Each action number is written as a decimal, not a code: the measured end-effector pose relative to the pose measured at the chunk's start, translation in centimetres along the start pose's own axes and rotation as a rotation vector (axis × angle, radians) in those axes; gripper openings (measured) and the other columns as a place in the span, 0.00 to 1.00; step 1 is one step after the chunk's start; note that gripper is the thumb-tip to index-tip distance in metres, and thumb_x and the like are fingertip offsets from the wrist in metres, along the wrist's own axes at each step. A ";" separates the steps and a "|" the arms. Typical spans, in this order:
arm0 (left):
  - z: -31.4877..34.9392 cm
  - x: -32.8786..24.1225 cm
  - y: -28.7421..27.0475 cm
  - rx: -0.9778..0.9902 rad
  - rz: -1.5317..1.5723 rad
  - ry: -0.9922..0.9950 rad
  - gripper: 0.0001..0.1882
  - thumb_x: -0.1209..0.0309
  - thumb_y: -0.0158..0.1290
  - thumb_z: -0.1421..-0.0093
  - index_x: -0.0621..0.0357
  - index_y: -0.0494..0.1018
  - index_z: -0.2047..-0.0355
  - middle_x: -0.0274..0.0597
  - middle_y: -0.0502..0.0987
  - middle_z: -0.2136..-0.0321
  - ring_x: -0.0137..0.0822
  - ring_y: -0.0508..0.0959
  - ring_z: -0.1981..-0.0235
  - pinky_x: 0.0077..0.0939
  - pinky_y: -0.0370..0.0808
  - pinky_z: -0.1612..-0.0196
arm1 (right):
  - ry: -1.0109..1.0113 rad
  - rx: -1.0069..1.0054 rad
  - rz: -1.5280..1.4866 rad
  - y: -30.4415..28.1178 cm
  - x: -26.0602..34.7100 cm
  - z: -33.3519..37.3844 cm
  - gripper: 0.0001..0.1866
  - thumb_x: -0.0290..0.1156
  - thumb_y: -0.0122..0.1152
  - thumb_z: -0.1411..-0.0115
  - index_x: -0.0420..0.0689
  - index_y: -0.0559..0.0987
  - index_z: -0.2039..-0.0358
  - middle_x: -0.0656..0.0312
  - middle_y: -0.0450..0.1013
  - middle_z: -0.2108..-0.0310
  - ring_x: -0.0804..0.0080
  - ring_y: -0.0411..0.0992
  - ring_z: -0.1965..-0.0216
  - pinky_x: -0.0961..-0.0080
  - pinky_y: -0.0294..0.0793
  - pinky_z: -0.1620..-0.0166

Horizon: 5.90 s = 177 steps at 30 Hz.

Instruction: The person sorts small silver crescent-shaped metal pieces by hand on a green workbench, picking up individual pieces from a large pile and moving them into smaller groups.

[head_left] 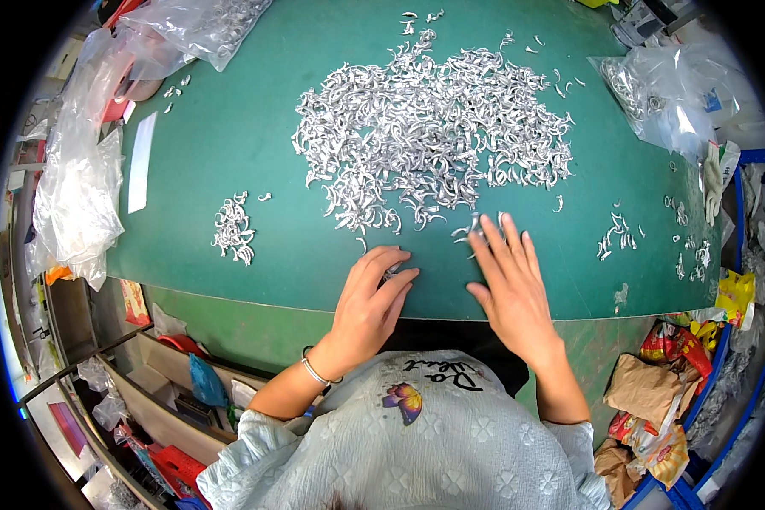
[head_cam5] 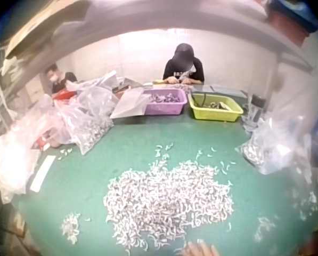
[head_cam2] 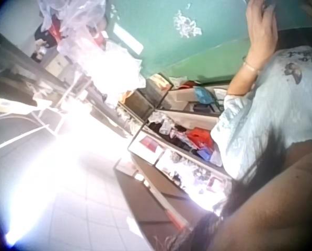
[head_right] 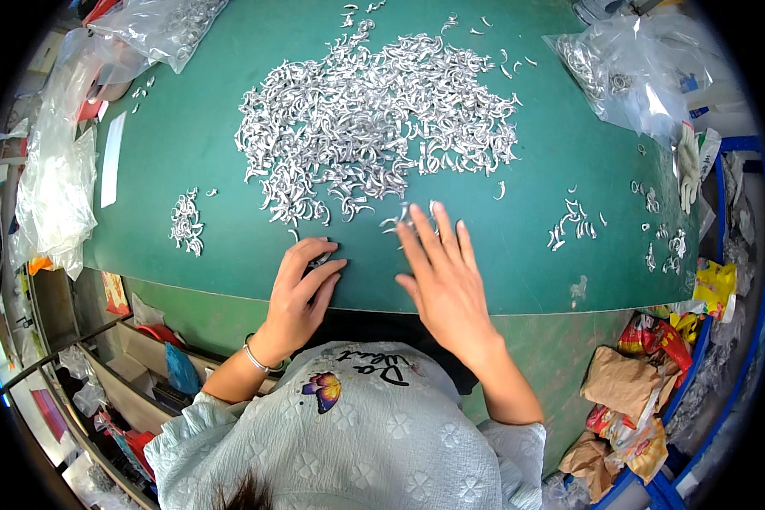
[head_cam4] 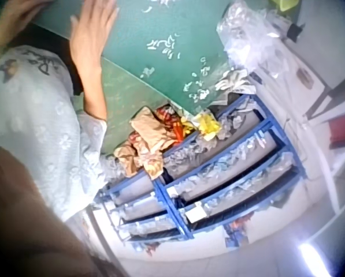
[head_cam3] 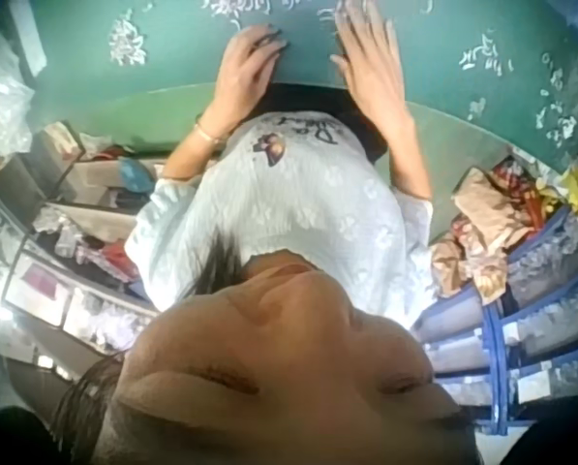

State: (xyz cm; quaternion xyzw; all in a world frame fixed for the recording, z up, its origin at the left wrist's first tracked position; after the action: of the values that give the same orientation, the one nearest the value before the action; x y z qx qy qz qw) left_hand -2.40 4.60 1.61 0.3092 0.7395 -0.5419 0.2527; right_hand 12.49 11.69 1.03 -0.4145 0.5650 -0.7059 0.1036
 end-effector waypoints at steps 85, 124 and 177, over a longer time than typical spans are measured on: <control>-0.4 -4.8 6.0 0.260 -0.087 0.309 0.20 0.75 0.57 0.47 0.65 0.73 0.52 0.44 0.73 0.49 0.44 0.71 0.46 0.48 0.63 0.46 | 0.003 -0.351 -0.148 -2.7 -2.6 0.7 0.11 0.20 0.66 0.49 0.42 0.82 0.64 0.62 0.72 0.62 0.63 0.66 0.66 0.68 0.66 0.61; 0.3 -2.3 2.5 0.047 -0.022 0.072 0.15 0.74 0.65 0.50 0.58 0.77 0.61 0.42 0.75 0.53 0.44 0.74 0.47 0.48 0.62 0.44 | -0.075 -0.334 -0.127 -0.8 2.2 -2.2 0.17 0.23 0.67 0.49 0.40 0.80 0.56 0.60 0.73 0.58 0.60 0.68 0.63 0.65 0.67 0.60; 0.7 0.3 0.4 -0.045 0.077 -0.007 0.12 0.84 0.62 0.50 0.64 0.77 0.64 0.46 0.76 0.53 0.51 0.74 0.49 0.41 0.73 0.49 | 0.129 -0.466 -0.061 -3.3 -5.5 -2.2 0.02 0.19 0.57 0.39 0.35 0.74 0.67 0.50 0.70 0.66 0.50 0.72 0.65 0.61 0.72 0.59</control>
State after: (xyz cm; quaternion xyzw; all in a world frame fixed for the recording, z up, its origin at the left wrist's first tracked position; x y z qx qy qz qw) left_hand -2.26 4.08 0.95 0.3299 0.7380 -0.5162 0.2830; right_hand 15.53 17.75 1.36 -0.3983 0.7052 -0.5842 -0.0526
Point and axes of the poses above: each hand's wrist, its own z-axis away from the middle knuckle, its own y-axis out of the palm, x = y × z, the point moved 9 cm from there along -z, towards the middle knuckle
